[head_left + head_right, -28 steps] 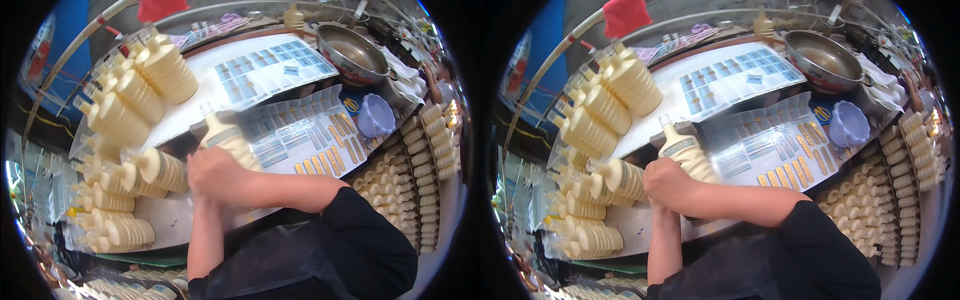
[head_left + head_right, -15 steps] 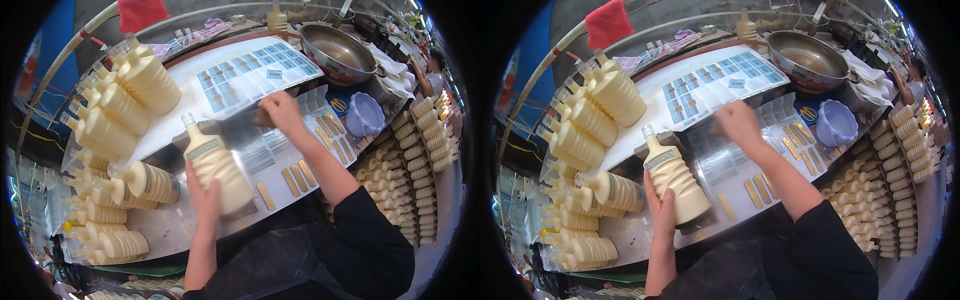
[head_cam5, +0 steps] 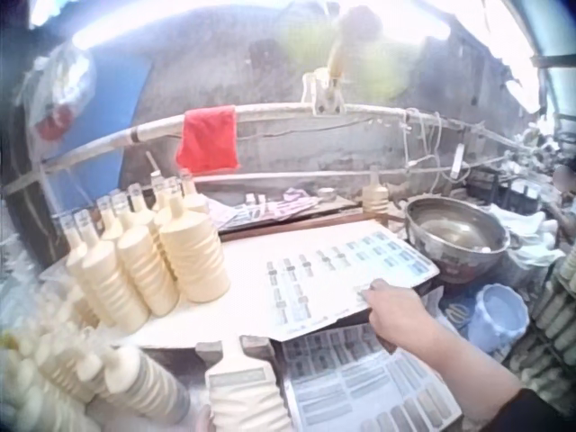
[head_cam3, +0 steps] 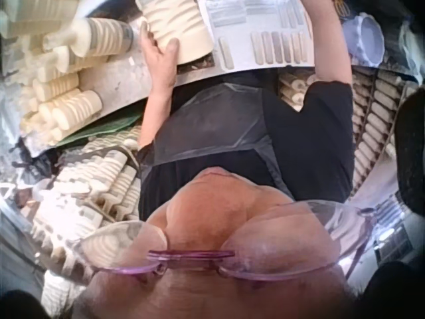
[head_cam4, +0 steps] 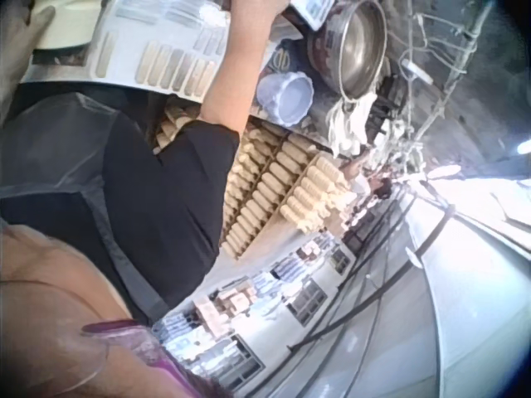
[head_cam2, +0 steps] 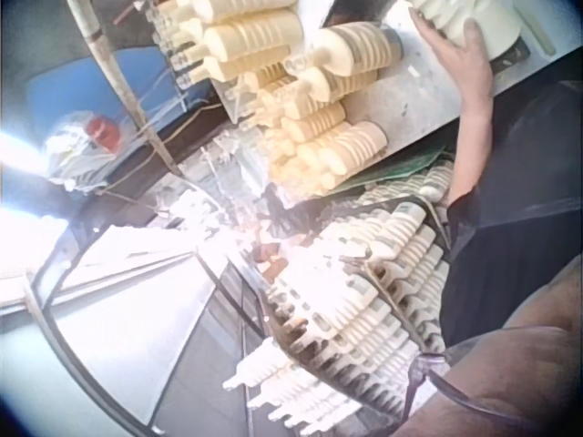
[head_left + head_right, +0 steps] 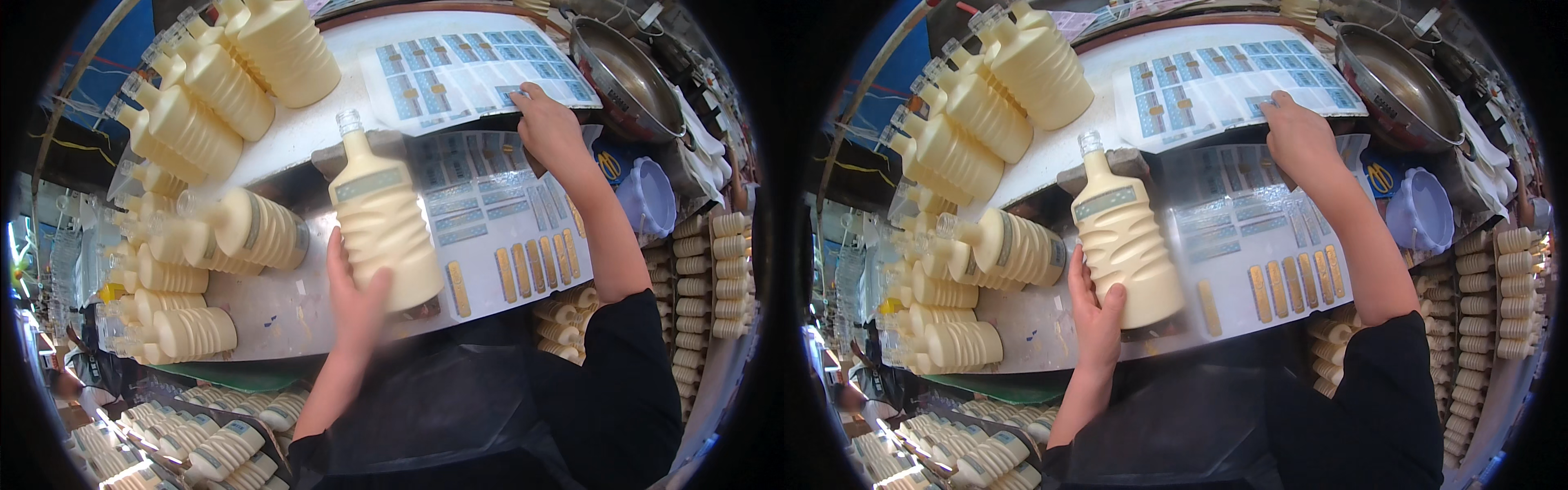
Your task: The person repeatedly picks up cream-colored plastic bottles, applies a rectangular label to the body, and smooths it with a small tool. Finished bottles are placed on a nearby stack.
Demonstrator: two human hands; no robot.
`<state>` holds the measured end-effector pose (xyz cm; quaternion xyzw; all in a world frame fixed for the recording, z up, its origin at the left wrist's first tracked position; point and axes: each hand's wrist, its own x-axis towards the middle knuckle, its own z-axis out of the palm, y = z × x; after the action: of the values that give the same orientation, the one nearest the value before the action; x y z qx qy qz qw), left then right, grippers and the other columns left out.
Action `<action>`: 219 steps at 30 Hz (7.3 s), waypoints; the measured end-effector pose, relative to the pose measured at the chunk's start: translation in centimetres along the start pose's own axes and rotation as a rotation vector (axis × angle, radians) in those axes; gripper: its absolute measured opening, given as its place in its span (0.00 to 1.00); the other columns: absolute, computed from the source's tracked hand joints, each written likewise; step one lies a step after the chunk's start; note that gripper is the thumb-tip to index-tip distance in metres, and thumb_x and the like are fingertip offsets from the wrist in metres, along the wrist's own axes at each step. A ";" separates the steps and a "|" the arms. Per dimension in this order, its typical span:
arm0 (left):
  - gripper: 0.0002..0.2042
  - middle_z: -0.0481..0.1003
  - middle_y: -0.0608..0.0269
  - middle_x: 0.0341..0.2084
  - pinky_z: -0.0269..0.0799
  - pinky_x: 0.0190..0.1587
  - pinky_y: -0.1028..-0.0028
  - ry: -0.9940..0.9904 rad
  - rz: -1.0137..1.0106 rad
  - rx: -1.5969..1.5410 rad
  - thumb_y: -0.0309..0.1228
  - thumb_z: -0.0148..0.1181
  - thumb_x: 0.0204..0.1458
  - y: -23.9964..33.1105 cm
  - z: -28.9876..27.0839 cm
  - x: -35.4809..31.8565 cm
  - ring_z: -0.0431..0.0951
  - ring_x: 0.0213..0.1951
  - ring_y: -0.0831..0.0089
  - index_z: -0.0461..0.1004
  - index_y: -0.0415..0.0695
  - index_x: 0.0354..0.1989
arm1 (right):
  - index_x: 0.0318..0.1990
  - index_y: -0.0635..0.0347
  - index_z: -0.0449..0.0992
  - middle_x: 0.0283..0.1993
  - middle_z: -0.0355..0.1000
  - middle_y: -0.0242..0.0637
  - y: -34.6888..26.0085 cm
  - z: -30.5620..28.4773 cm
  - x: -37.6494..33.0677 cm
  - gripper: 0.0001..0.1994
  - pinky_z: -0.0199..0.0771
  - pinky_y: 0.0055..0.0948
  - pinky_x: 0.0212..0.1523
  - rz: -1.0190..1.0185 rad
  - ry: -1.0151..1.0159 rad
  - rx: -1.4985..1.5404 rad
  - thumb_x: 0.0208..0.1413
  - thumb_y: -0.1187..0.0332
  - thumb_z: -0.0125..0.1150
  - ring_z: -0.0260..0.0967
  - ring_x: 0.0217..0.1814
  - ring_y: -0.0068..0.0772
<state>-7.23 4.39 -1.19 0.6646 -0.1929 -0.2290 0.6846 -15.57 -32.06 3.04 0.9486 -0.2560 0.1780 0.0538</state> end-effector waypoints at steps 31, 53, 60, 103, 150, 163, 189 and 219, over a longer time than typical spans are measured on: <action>0.27 0.66 0.51 0.54 0.60 0.65 0.60 0.152 0.037 0.159 0.39 0.70 0.53 -0.6 -0.5 -0.5 0.66 0.58 0.60 0.67 0.39 0.57 | 0.45 0.68 0.80 0.48 0.79 0.46 -20.7 -7.5 -17.3 0.18 0.70 0.24 0.24 -0.534 0.151 0.041 0.45 0.70 0.63 0.72 0.24 0.28; 0.35 0.60 0.50 0.64 0.62 0.68 0.62 0.089 0.107 0.026 0.31 0.65 0.59 -2.5 -0.2 -2.5 0.64 0.66 0.61 0.57 0.38 0.72 | 0.60 0.66 0.68 0.29 0.66 0.27 -17.8 -2.2 -14.4 0.35 0.70 0.26 0.35 0.384 -0.387 1.062 0.52 0.51 0.75 0.66 0.32 0.21; 0.36 0.60 0.51 0.64 0.65 0.67 0.63 0.084 0.053 -0.079 0.29 0.65 0.58 -1.6 0.2 -2.8 0.66 0.65 0.62 0.55 0.39 0.73 | 0.60 0.66 0.67 0.29 0.66 0.27 -18.0 -2.6 -14.3 0.36 0.70 0.26 0.35 0.401 -0.395 1.079 0.52 0.51 0.75 0.66 0.32 0.21; 0.40 0.58 0.50 0.63 0.60 0.70 0.59 0.053 0.111 0.004 0.31 0.68 0.52 -3.0 -0.3 -2.7 0.63 0.67 0.57 0.55 0.38 0.73 | 0.59 0.72 0.71 0.45 0.80 0.56 -17.9 -3.7 -13.7 0.36 0.78 0.38 0.52 0.398 -0.487 1.060 0.51 0.50 0.72 0.81 0.48 0.47; 0.33 0.65 0.42 0.59 0.53 0.69 0.52 0.202 0.390 0.501 0.42 0.58 0.60 -3.8 0.4 -1.7 0.64 0.63 0.47 0.59 0.32 0.68 | 0.59 0.65 0.65 0.54 0.68 0.54 -19.1 -3.0 -15.7 0.18 0.70 0.46 0.59 0.079 0.142 0.984 0.61 0.76 0.55 0.69 0.57 0.59; 0.27 0.71 0.55 0.56 0.63 0.66 0.63 0.106 0.059 -0.082 0.30 0.68 0.55 -3.5 -1.6 -0.7 0.69 0.60 0.65 0.68 0.38 0.62 | 0.41 0.59 0.81 0.41 0.80 0.38 -19.6 -5.4 -17.6 0.11 0.78 0.33 0.37 -0.635 0.221 0.790 0.48 0.75 0.66 0.81 0.40 0.37; 0.21 0.70 0.49 0.63 0.62 0.70 0.63 0.094 -0.007 -0.484 0.33 0.49 0.70 -2.6 -1.7 -2.0 0.69 0.64 0.63 0.66 0.32 0.66 | 0.42 0.55 0.80 0.26 0.78 0.39 -21.6 -7.4 -14.8 0.07 0.76 0.39 0.27 -0.255 0.088 0.640 0.57 0.70 0.68 0.77 0.25 0.43; 0.28 0.64 0.48 0.64 0.62 0.68 0.59 0.110 0.069 -0.296 0.34 0.56 0.63 -2.6 -0.6 -2.1 0.66 0.65 0.60 0.61 0.35 0.69 | 0.50 0.55 0.73 0.24 0.77 0.47 -21.0 -7.2 -14.7 0.12 0.77 0.46 0.29 0.009 -0.091 0.622 0.60 0.67 0.63 0.77 0.26 0.54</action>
<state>-8.77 6.08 -3.77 0.5609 -0.1418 -0.1946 0.7921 -19.04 -5.68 4.11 0.9255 -0.1957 0.2052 -0.2512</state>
